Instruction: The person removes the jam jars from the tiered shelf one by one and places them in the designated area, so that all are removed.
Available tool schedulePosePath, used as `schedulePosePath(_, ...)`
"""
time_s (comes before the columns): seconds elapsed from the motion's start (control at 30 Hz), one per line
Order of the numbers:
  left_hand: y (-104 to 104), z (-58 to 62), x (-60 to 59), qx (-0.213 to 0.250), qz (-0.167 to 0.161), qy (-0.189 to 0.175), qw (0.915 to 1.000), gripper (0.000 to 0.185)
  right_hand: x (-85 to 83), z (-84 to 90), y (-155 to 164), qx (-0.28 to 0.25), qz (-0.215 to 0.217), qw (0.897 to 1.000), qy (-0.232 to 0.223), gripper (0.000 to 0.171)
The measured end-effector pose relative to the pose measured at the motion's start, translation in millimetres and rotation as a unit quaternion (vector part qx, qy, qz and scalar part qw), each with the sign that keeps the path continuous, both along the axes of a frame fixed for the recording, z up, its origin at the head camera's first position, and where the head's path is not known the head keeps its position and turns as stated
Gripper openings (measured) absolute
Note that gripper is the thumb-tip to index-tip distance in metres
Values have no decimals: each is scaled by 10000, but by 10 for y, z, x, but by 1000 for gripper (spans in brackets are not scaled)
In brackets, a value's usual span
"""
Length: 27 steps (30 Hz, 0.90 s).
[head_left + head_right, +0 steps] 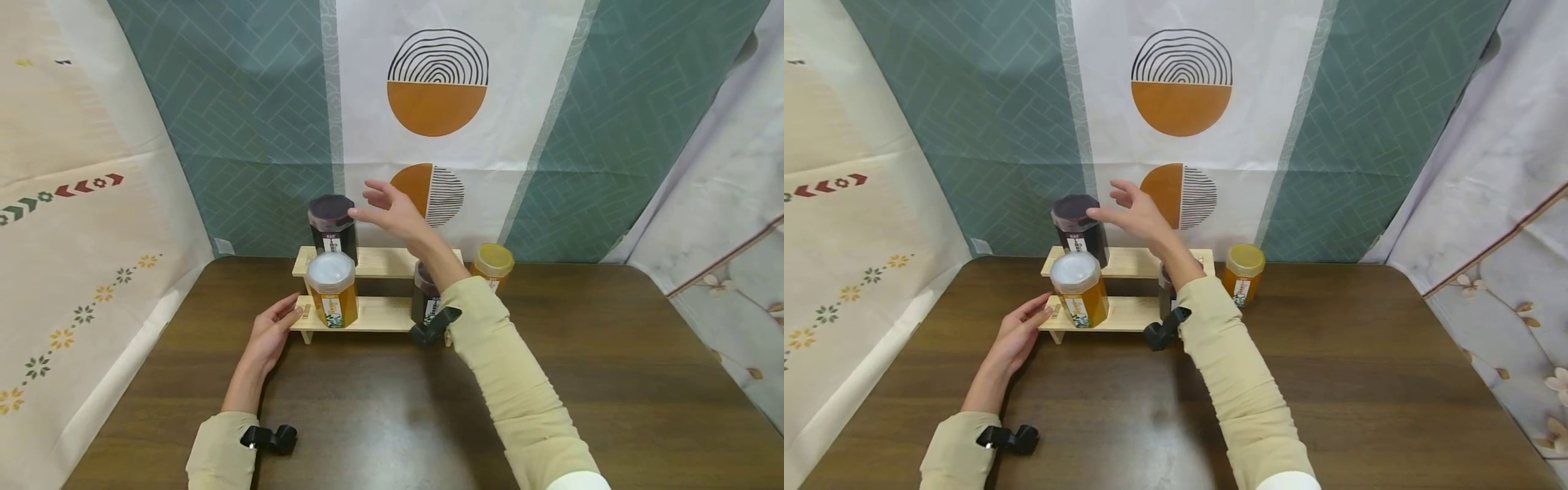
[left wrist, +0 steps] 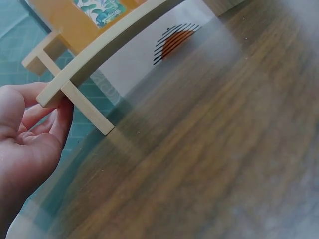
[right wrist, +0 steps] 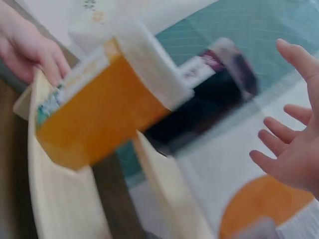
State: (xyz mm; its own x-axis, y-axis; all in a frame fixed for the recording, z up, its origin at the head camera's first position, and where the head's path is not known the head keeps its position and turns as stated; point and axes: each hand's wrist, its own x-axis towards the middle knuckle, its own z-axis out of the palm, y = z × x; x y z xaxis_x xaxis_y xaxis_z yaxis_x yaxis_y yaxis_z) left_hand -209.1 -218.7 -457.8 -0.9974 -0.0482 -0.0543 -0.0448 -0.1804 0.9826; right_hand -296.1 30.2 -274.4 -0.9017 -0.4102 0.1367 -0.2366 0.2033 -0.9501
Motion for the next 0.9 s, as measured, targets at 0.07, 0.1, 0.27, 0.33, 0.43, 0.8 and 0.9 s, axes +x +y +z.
schedulePosePath(0.07, 14, -2, -3, 21, 8, -7, 10000, 51, -12, -60, -131, -64, -20, 9999, -159, 76)
schedulePosePath(0.1, 23, -1, -3, 15, 11, -13, 10000, 51, -19, -90, -187, -126, -31, 9996, -233, 78)
schedulePosePath(0.27, 63, 3, -9, 40, -16, -27, 10000, 50, -49, -196, -386, -420, -51, 9982, -422, 85)
schedulePosePath(0.33, 67, 6, -11, 65, -22, -15, 10000, 50, -68, -215, -426, -369, -69, 9986, -365, 86)
schedulePosePath(0.43, 65, 9, -8, 84, 15, 1, 10000, 50, -91, -214, -452, -106, -97, 9996, -234, 82)
schedulePosePath(0.8, 65, -5, 26, 163, 203, -68, 9996, 46, -108, -129, -391, 451, -54, 9989, 124, 73)
schedulePosePath(0.9, 56, 2, 22, 183, 221, -37, 9996, 46, -93, -91, -351, 429, -66, 9988, 234, 72)
